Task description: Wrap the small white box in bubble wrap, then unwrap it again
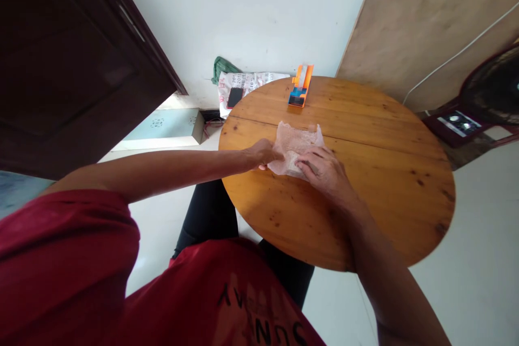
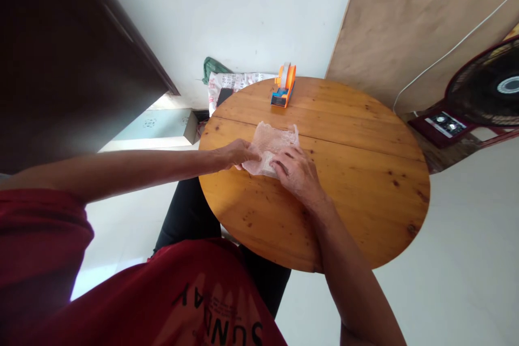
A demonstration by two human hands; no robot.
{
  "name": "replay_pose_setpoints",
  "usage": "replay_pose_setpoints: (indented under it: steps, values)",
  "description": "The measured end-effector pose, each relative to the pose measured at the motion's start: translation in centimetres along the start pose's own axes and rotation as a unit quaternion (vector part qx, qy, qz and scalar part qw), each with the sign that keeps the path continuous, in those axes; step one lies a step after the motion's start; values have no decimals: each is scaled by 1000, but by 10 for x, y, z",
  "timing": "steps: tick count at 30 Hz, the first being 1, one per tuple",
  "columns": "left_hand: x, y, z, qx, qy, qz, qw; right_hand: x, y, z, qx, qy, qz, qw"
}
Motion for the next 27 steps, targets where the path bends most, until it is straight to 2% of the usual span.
replay_pose_setpoints:
  steps: [4, 10, 14, 20, 27]
  values:
    - [-2, 5, -5, 9, 13, 48, 999, -1, 0, 0, 5, 4, -4, 1000]
    - [-18, 1, 15, 11, -75, -81, 994, 2, -5, 1, 18, 9, -11, 1000]
    - [-21, 2, 22, -6, -101, -106, 989, 1, -4, 1, 16, 8, -12, 1000]
    - [-16, 15, 18, -31, -88, -118, 989, -1, -1, 0, 5, 3, -7, 1000]
    - [-17, 31, 8, -59, -68, -80, 993, -4, 1, 0, -13, -14, 17, 1000]
Point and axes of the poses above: each hand's wrist, its own z-axis towards the middle knuckle, its own x-axis out of the back of the hand, y = z × x, the point moved 10 cm from there along z, towards the middle knuckle, and after that the axes turned 10 degrees about x, right-handed, at the moved point
